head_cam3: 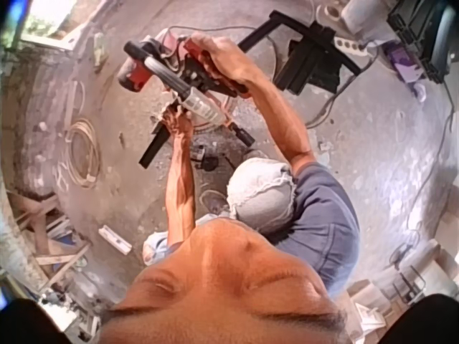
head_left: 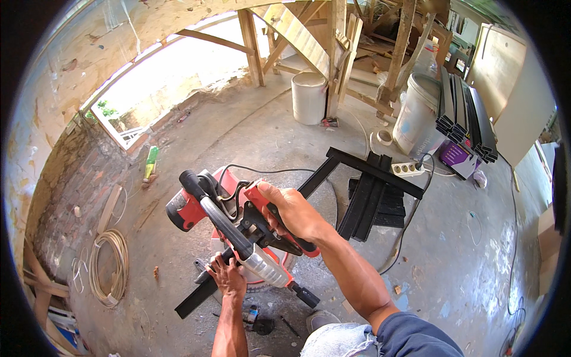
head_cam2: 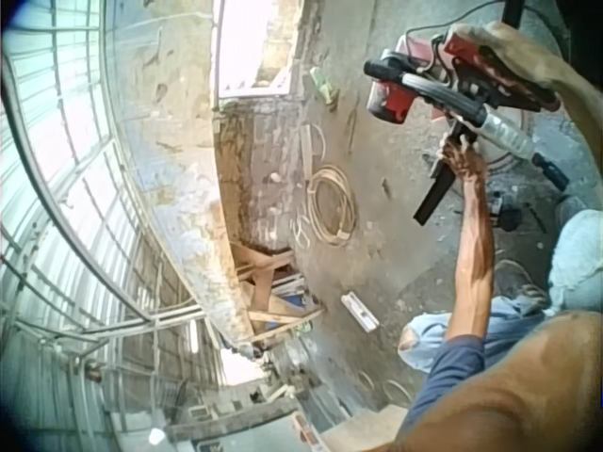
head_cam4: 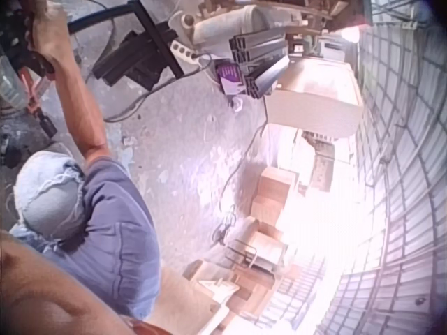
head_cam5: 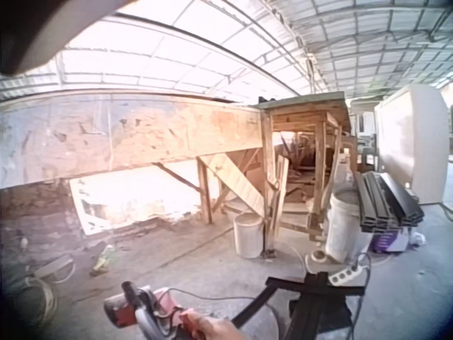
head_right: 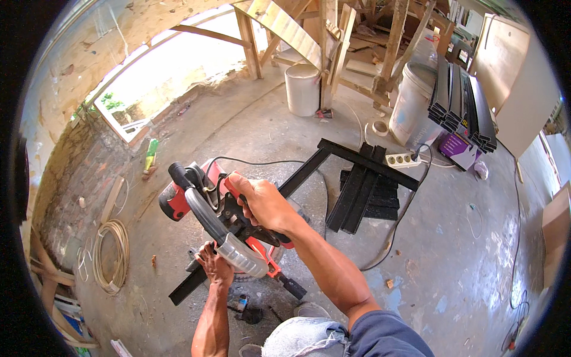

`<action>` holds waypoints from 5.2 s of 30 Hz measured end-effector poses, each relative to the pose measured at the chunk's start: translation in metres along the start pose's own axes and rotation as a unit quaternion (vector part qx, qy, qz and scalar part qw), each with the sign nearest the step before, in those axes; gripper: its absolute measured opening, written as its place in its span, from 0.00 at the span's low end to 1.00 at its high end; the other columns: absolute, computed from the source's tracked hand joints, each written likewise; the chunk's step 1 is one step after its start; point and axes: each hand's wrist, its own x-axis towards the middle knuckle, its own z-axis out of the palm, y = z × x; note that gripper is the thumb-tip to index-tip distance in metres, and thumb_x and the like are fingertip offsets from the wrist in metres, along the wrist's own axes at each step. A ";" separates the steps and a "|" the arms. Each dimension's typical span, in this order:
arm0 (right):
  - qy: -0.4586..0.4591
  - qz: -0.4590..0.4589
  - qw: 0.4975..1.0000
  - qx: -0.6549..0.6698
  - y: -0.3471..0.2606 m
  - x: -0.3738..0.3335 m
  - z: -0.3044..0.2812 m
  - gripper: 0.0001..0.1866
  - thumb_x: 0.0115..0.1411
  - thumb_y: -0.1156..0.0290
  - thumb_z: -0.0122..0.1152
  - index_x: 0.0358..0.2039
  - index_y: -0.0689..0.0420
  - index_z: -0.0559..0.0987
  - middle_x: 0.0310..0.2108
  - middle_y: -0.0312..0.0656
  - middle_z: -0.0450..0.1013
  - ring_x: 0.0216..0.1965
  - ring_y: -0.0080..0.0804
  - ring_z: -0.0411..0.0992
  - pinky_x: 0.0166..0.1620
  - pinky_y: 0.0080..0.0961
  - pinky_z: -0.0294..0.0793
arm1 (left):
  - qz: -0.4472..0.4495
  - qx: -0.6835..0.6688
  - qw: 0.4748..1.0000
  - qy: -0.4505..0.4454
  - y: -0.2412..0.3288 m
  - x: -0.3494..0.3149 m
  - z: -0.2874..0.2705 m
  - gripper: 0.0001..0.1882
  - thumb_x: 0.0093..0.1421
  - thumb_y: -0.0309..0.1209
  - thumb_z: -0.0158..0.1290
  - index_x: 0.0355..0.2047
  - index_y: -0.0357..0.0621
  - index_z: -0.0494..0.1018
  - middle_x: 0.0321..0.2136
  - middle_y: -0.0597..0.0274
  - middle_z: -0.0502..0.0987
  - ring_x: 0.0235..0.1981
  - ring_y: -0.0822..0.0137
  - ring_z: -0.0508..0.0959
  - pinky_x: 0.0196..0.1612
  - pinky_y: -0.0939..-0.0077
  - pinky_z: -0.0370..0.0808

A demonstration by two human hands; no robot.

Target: The person measures a black piece of material using a tape measure and cuts it using a miter saw.

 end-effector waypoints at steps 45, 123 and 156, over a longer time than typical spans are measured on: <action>-0.003 -0.020 1.000 -0.016 0.003 -0.002 -0.002 0.38 0.68 0.34 0.42 0.22 0.60 0.71 0.15 0.36 0.66 0.14 0.23 0.66 0.20 0.24 0.67 | 0.009 -0.023 1.000 0.018 0.002 0.000 -0.003 0.20 0.45 0.31 0.65 0.41 0.44 0.79 0.57 0.47 0.62 0.63 0.47 0.58 0.66 0.39 0.48; 0.009 -0.076 0.997 -0.006 0.052 -0.032 -0.012 0.34 0.70 0.40 0.40 0.28 0.62 0.72 0.16 0.36 0.67 0.16 0.21 0.64 0.22 0.23 0.64 | 0.013 -0.040 0.999 0.014 0.003 0.002 -0.009 0.15 0.47 0.32 0.63 0.37 0.45 0.80 0.57 0.44 0.62 0.63 0.46 0.58 0.66 0.38 0.46; 0.002 -0.135 0.990 -0.036 0.085 -0.043 -0.020 0.33 0.72 0.41 0.37 0.28 0.62 0.71 0.16 0.37 0.67 0.17 0.22 0.64 0.22 0.24 0.63 | 0.022 -0.054 0.998 0.032 -0.007 0.004 0.009 0.19 0.46 0.33 0.61 0.40 0.44 0.81 0.58 0.43 0.62 0.63 0.46 0.58 0.66 0.40 0.47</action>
